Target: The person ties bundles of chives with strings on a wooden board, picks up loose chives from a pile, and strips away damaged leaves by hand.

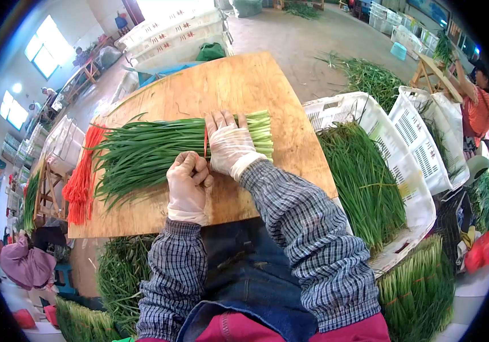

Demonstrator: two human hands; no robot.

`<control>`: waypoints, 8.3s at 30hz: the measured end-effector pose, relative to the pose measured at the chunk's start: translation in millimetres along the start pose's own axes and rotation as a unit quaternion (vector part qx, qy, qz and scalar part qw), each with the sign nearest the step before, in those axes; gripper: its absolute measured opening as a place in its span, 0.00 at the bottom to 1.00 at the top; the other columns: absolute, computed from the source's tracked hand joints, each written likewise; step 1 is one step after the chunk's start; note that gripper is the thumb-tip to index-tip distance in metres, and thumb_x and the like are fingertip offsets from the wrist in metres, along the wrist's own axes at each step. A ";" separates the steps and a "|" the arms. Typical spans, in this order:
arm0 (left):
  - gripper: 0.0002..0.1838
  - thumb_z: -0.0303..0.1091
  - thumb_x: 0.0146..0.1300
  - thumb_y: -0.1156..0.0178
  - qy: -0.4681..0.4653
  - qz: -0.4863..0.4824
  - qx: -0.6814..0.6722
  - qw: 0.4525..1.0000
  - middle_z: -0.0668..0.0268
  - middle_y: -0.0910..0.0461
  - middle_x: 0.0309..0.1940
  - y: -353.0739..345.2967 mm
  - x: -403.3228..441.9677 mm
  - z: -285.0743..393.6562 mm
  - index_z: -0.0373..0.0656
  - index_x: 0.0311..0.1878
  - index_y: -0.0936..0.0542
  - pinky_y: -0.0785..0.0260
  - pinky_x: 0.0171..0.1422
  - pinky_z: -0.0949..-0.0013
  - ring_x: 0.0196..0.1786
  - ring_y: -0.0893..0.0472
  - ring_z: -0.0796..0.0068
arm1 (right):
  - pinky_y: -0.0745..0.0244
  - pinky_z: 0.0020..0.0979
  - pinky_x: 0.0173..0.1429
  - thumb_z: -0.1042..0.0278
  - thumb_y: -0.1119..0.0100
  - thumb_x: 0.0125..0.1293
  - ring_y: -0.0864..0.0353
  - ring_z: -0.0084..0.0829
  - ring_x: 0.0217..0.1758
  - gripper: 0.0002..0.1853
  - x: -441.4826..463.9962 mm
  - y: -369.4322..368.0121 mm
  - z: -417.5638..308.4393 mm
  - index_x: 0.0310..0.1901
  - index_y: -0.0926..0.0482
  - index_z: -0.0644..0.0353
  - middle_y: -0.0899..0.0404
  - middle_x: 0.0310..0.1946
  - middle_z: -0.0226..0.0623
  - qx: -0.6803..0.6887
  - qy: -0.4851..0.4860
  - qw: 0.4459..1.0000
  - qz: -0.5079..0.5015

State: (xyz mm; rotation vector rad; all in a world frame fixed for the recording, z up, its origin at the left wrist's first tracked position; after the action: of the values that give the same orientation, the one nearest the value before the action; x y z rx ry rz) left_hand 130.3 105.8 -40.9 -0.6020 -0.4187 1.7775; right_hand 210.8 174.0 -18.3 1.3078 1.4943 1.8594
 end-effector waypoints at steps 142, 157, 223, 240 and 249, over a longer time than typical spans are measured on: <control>0.29 0.28 0.47 0.44 0.109 -0.518 0.407 0.745 0.57 0.25 0.41 -298.0 -89.0 -112.0 0.32 0.56 0.35 0.28 0.43 0.69 0.39 0.23 0.69 | 0.29 0.29 0.55 0.71 0.35 0.51 0.26 0.30 0.50 0.36 -231.0 70.7 126.4 0.62 0.40 0.62 0.28 0.50 0.37 0.880 -0.176 0.227 0.378; 0.28 0.28 0.57 0.43 0.231 -0.720 0.525 0.391 0.65 0.22 0.39 -157.5 -142.7 -221.1 0.42 0.63 0.34 0.29 0.42 0.75 0.38 0.23 0.77 | 0.38 0.41 0.63 0.56 0.50 0.60 0.31 0.41 0.57 0.27 -577.5 182.5 220.7 0.57 0.32 0.66 0.29 0.53 0.49 0.392 -0.574 0.366 0.619; 0.11 0.38 0.54 0.41 -0.262 0.419 0.773 0.397 0.58 0.24 0.33 289.3 -46.2 206.8 0.43 0.37 0.23 0.29 0.39 0.60 0.36 0.22 0.58 | 0.33 0.17 0.25 0.73 0.49 0.65 0.22 0.23 0.25 0.13 -64.5 -1.7 -133.5 0.49 0.27 0.70 0.19 0.29 0.42 0.706 -0.214 0.569 -0.363; 0.07 0.21 0.47 0.36 -0.322 0.013 0.600 0.732 0.63 0.23 0.28 87.0 -68.7 89.7 0.41 0.32 0.19 0.33 0.30 0.73 0.28 0.23 0.70 | 0.37 0.17 0.21 0.62 0.48 0.64 0.27 0.18 0.22 0.18 -40.8 -34.0 -73.7 0.49 0.28 0.69 0.22 0.36 0.40 0.798 -0.325 0.443 -0.248; 0.06 0.29 0.48 0.37 -0.330 -0.162 0.697 0.615 0.62 0.23 0.28 17.3 -17.5 28.5 0.45 0.31 0.19 0.30 0.34 0.63 0.31 0.22 0.61 | 0.37 0.20 0.22 0.70 0.45 0.59 0.26 0.19 0.22 0.09 -85.7 -42.1 75.6 0.40 0.25 0.64 0.21 0.31 0.36 0.754 -0.475 0.453 -0.032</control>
State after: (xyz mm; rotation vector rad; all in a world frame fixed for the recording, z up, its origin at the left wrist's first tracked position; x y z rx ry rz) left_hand 103.7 84.8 -24.5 1.2092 0.4370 1.3538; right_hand 306.2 160.3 -92.9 2.0851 2.0609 -1.0324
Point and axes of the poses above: each hand's wrist, its own x-axis towards the middle knuckle, its own y-axis out of the back of the hand, z = x × y, the point moved 7 cm from there along x, towards the middle knuckle
